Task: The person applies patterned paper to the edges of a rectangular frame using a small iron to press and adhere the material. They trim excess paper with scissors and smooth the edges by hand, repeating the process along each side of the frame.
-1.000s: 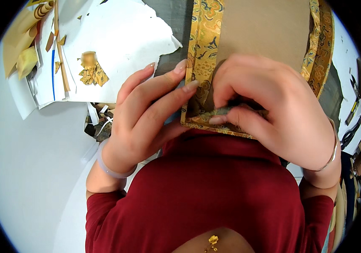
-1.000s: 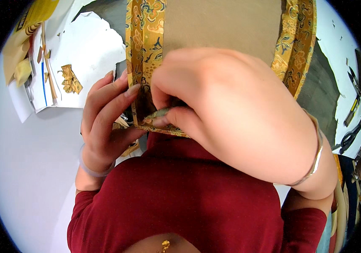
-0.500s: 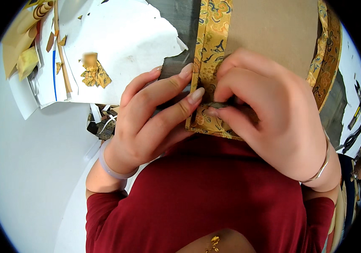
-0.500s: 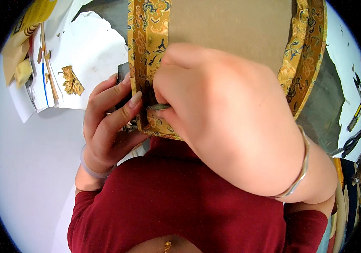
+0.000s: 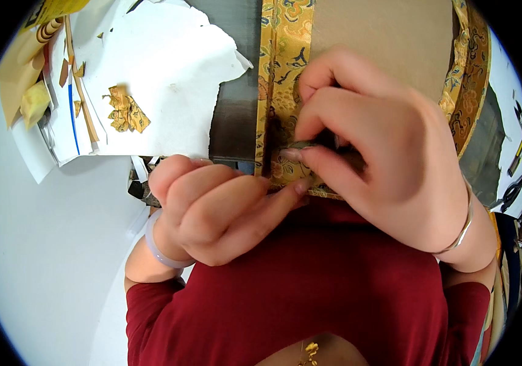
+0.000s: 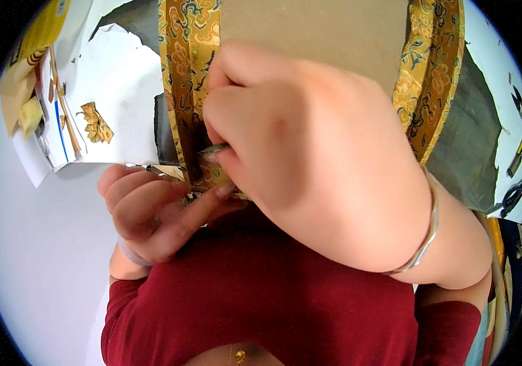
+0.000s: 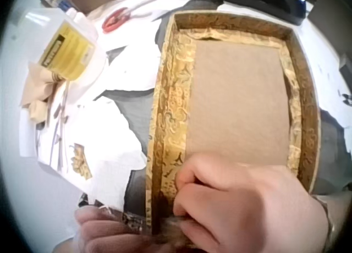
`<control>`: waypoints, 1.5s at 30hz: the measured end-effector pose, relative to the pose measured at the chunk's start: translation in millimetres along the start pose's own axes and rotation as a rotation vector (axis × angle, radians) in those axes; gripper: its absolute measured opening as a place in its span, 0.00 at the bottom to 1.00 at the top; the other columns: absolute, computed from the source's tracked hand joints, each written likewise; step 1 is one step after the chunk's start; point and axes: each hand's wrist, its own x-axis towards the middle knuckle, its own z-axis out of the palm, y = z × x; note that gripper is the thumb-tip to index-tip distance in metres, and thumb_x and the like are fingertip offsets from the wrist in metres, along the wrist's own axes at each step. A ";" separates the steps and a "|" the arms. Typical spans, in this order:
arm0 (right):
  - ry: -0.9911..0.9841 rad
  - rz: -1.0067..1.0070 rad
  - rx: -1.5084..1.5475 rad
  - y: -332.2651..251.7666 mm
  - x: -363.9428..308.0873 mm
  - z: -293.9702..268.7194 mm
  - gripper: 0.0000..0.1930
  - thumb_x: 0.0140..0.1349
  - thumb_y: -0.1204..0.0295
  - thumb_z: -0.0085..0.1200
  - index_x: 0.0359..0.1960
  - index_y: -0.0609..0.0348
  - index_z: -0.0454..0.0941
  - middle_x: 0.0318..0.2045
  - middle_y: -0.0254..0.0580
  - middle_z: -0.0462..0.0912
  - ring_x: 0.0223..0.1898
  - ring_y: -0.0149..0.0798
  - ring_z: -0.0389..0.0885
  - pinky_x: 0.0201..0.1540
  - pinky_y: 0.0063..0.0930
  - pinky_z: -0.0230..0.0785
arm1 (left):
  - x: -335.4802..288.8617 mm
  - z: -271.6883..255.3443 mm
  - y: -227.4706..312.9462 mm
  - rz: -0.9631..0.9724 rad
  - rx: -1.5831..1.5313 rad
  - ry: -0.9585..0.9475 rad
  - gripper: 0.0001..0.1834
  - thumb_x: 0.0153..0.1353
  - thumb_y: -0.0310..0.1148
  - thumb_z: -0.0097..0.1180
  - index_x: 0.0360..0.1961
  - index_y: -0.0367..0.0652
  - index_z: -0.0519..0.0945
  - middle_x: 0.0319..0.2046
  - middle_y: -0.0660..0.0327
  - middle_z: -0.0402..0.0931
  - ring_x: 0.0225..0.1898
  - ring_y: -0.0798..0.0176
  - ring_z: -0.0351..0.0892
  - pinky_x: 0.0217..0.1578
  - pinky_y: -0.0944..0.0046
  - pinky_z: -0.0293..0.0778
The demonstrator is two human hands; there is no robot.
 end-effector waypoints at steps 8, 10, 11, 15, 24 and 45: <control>-0.008 -0.044 0.136 6.4 2.0 -6.1 0.10 0.56 0.80 0.72 0.32 0.61 0.80 0.40 0.37 0.79 0.26 0.35 0.77 0.30 0.28 0.70 | 18.9 -6.3 12.5 0.065 0.033 -0.096 0.20 0.45 0.32 0.73 0.45 0.54 0.93 0.36 0.70 0.72 0.35 0.66 0.72 0.38 0.63 0.62; -0.009 -0.042 0.180 2.0 2.5 -11.1 0.10 0.56 0.79 0.72 0.32 0.61 0.80 0.39 0.36 0.79 0.26 0.35 0.77 0.30 0.28 0.70 | 23.6 -10.4 15.4 0.051 0.050 -0.146 0.20 0.45 0.32 0.73 0.44 0.50 0.93 0.35 0.69 0.71 0.34 0.65 0.72 0.37 0.62 0.62; -0.003 -0.047 0.211 5.5 2.0 -11.2 0.10 0.56 0.79 0.72 0.31 0.61 0.80 0.39 0.36 0.79 0.26 0.34 0.77 0.30 0.28 0.70 | 25.5 -12.2 17.1 0.041 0.061 -0.168 0.20 0.45 0.32 0.73 0.44 0.49 0.93 0.35 0.68 0.71 0.34 0.65 0.72 0.37 0.62 0.62; 0.021 -0.110 0.219 27.3 0.8 -3.6 0.09 0.58 0.78 0.72 0.33 0.61 0.81 0.38 0.36 0.79 0.26 0.34 0.77 0.31 0.28 0.70 | 30.5 -16.4 25.0 -0.021 0.107 -0.251 0.19 0.49 0.34 0.73 0.45 0.48 0.92 0.34 0.67 0.70 0.33 0.64 0.72 0.38 0.61 0.63; 0.067 -0.056 0.304 32.3 1.1 -2.8 0.08 0.59 0.77 0.72 0.35 0.61 0.82 0.37 0.37 0.79 0.27 0.36 0.78 0.31 0.30 0.70 | 38.5 -26.2 35.1 -0.126 0.149 -0.371 0.19 0.53 0.36 0.71 0.48 0.51 0.92 0.33 0.68 0.69 0.31 0.66 0.71 0.43 0.62 0.63; 0.282 -0.171 0.211 48.3 -7.2 19.1 0.09 0.61 0.74 0.72 0.35 0.60 0.82 0.35 0.41 0.77 0.31 0.45 0.81 0.35 0.38 0.73 | 28.6 -31.6 43.0 -0.198 0.159 -0.355 0.19 0.50 0.33 0.73 0.46 0.51 0.94 0.27 0.71 0.63 0.29 0.68 0.65 0.40 0.62 0.58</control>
